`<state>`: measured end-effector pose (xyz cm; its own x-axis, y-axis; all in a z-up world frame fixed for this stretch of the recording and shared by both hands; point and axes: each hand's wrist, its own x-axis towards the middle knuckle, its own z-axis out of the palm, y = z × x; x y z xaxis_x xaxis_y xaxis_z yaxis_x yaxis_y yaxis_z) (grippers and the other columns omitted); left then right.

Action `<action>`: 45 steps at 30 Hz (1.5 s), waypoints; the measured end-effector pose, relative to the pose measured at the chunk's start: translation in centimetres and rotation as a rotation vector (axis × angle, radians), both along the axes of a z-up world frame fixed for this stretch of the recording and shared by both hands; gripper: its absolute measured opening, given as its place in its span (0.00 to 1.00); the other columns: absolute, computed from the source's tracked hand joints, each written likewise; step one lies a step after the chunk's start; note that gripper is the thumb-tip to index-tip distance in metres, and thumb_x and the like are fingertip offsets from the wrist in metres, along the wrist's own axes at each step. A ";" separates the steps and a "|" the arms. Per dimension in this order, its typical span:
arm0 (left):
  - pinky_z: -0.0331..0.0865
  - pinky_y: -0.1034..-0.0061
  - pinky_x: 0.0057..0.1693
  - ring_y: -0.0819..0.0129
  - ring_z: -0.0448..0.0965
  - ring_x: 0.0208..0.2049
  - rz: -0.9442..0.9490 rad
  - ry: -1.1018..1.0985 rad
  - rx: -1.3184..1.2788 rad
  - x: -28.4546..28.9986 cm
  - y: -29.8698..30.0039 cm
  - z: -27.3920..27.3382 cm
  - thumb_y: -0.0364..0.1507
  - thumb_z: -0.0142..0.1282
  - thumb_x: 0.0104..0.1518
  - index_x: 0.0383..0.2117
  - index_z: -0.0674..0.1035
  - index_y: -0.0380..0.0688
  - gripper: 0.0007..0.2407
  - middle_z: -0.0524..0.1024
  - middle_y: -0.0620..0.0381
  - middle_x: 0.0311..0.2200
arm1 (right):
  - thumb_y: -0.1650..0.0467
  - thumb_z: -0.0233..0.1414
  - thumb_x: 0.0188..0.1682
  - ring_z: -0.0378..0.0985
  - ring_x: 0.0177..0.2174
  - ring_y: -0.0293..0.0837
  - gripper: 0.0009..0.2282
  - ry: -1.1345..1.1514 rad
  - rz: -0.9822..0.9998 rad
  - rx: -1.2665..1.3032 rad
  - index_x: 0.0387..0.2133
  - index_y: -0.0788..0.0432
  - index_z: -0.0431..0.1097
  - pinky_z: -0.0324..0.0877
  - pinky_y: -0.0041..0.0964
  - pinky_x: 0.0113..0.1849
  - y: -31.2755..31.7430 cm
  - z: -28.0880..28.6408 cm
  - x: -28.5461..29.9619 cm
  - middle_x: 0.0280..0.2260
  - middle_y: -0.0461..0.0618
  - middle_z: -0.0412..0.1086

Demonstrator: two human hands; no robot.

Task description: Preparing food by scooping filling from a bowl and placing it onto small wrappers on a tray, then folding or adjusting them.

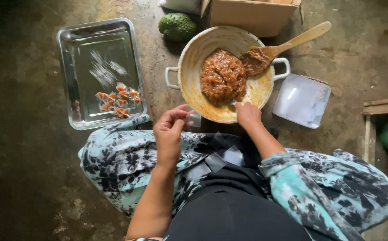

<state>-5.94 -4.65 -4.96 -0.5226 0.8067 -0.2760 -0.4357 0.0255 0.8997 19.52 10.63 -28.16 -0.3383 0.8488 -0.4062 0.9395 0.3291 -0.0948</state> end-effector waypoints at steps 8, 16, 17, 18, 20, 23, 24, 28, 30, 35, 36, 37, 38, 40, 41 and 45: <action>0.83 0.73 0.45 0.61 0.85 0.42 0.012 -0.007 -0.059 -0.1 0.5 -1.3 0.15 0.51 0.58 0.40 0.83 0.32 0.09 0.83 0.43 0.39 | 0.63 0.35 0.60 0.77 0.46 0.67 0.16 0.136 -0.164 -0.205 0.59 0.32 0.62 0.70 0.65 0.49 -1.6 0.1 -2.6 0.45 0.58 0.69; 0.83 0.72 0.44 0.57 0.85 0.43 0.011 -0.009 -0.063 0.1 0.7 -1.6 0.15 0.50 0.58 0.39 0.83 0.32 0.09 0.83 0.44 0.40 | 0.68 0.35 0.58 0.77 0.48 0.67 0.20 0.144 -0.181 -0.265 0.57 0.32 0.67 0.68 0.67 0.52 -0.9 -0.1 -4.5 0.47 0.57 0.71; 0.83 0.71 0.45 0.56 0.85 0.43 0.015 -0.002 -0.061 0.0 0.8 -1.8 0.15 0.51 0.58 0.39 0.83 0.32 0.09 0.83 0.44 0.41 | 0.68 0.35 0.57 0.77 0.49 0.66 0.20 0.131 -0.185 -0.277 0.56 0.33 0.68 0.68 0.66 0.53 -0.8 0.0 -4.5 0.47 0.57 0.71; 0.83 0.71 0.45 0.56 0.85 0.43 0.019 0.005 -0.060 -0.1 0.9 -1.9 0.15 0.51 0.58 0.40 0.83 0.32 0.09 0.83 0.43 0.41 | 0.68 0.36 0.56 0.76 0.50 0.64 0.20 0.117 -0.189 -0.288 0.56 0.33 0.69 0.68 0.65 0.53 -0.6 0.1 -4.5 0.48 0.56 0.72; 0.83 0.71 0.45 0.57 0.85 0.43 0.017 0.011 -0.063 -0.2 0.9 -2.0 0.15 0.51 0.59 0.40 0.83 0.32 0.09 0.83 0.44 0.41 | 0.68 0.37 0.55 0.77 0.49 0.65 0.21 0.094 -0.182 -0.262 0.56 0.32 0.70 0.69 0.65 0.52 -0.1 -0.4 -4.6 0.47 0.57 0.73; 0.83 0.72 0.44 0.57 0.85 0.43 0.013 0.011 -0.059 0.0 0.8 -2.5 0.15 0.50 0.59 0.40 0.83 0.32 0.09 0.83 0.45 0.41 | 0.69 0.37 0.55 0.77 0.49 0.66 0.21 0.097 -0.176 -0.258 0.57 0.33 0.69 0.68 0.66 0.52 0.2 0.2 -4.9 0.47 0.59 0.72; 0.83 0.72 0.44 0.57 0.85 0.42 0.011 0.009 -0.050 0.0 0.7 -2.7 0.15 0.50 0.59 0.40 0.83 0.32 0.09 0.83 0.46 0.41 | 0.70 0.36 0.56 0.76 0.50 0.68 0.21 0.129 -0.178 -0.277 0.59 0.35 0.68 0.67 0.66 0.53 0.1 0.6 -5.0 0.48 0.61 0.71; 0.83 0.72 0.44 0.57 0.85 0.42 0.015 0.009 -0.040 -0.1 0.8 -2.3 0.16 0.51 0.60 0.40 0.83 0.32 0.09 0.83 0.47 0.41 | 0.68 0.36 0.55 0.75 0.51 0.66 0.21 0.112 -0.227 -0.331 0.57 0.31 0.69 0.67 0.64 0.54 -0.7 1.4 -4.5 0.49 0.58 0.73; 0.83 0.71 0.44 0.56 0.85 0.43 0.011 0.027 -0.045 0.0 0.8 -2.4 0.16 0.50 0.60 0.40 0.83 0.32 0.09 0.83 0.46 0.42 | 0.68 0.34 0.56 0.75 0.52 0.65 0.22 0.130 -0.270 -0.321 0.57 0.32 0.69 0.67 0.64 0.55 -0.2 1.3 -3.9 0.50 0.58 0.73; 0.83 0.72 0.44 0.57 0.86 0.42 0.004 0.018 -0.042 0.2 0.6 -2.3 0.16 0.50 0.60 0.40 0.83 0.32 0.09 0.82 0.47 0.41 | 0.67 0.36 0.56 0.73 0.54 0.65 0.21 0.131 -0.302 -0.349 0.59 0.33 0.68 0.65 0.64 0.56 -0.8 2.4 -4.5 0.52 0.60 0.72; 0.83 0.73 0.44 0.57 0.86 0.42 0.010 0.007 -0.035 0.2 0.5 -2.5 0.16 0.51 0.60 0.40 0.83 0.32 0.09 0.82 0.48 0.41 | 0.66 0.36 0.56 0.71 0.56 0.65 0.21 0.131 -0.316 -0.383 0.59 0.33 0.69 0.63 0.64 0.58 -1.3 3.2 -4.7 0.53 0.62 0.72; 0.83 0.73 0.44 0.57 0.86 0.42 0.011 0.008 -0.031 0.1 0.5 -2.4 0.16 0.51 0.60 0.40 0.83 0.32 0.09 0.82 0.48 0.41 | 0.66 0.36 0.56 0.71 0.56 0.65 0.21 0.132 -0.315 -0.379 0.59 0.33 0.69 0.63 0.64 0.58 -0.8 2.7 -4.4 0.53 0.62 0.72; 0.83 0.72 0.43 0.57 0.86 0.42 0.010 0.021 -0.034 0.1 0.6 -2.4 0.16 0.51 0.60 0.40 0.83 0.32 0.09 0.83 0.48 0.41 | 0.67 0.36 0.56 0.71 0.56 0.64 0.21 0.127 -0.312 -0.369 0.58 0.31 0.69 0.63 0.63 0.57 -0.3 2.1 -4.0 0.53 0.61 0.72; 0.83 0.72 0.43 0.57 0.86 0.41 0.003 0.031 -0.039 0.3 0.6 -2.1 0.16 0.51 0.60 0.40 0.84 0.32 0.09 0.83 0.48 0.41 | 0.68 0.36 0.55 0.71 0.56 0.64 0.22 0.120 -0.317 -0.360 0.57 0.29 0.70 0.63 0.63 0.57 0.5 0.4 -3.5 0.53 0.60 0.72; 0.83 0.71 0.43 0.57 0.86 0.41 -0.001 0.031 -0.037 0.4 0.5 -1.9 0.16 0.51 0.60 0.39 0.84 0.32 0.08 0.83 0.48 0.41 | 0.68 0.37 0.56 0.72 0.56 0.63 0.21 0.125 -0.307 -0.350 0.58 0.30 0.69 0.64 0.62 0.57 0.8 -0.7 -3.5 0.53 0.59 0.72; 0.83 0.71 0.44 0.58 0.86 0.41 -0.013 0.042 -0.043 0.4 0.4 -1.5 0.16 0.50 0.60 0.40 0.84 0.32 0.09 0.83 0.48 0.41 | 0.69 0.36 0.56 0.71 0.57 0.62 0.22 0.141 -0.314 -0.393 0.59 0.31 0.68 0.64 0.62 0.57 -0.1 0.6 -4.8 0.54 0.58 0.72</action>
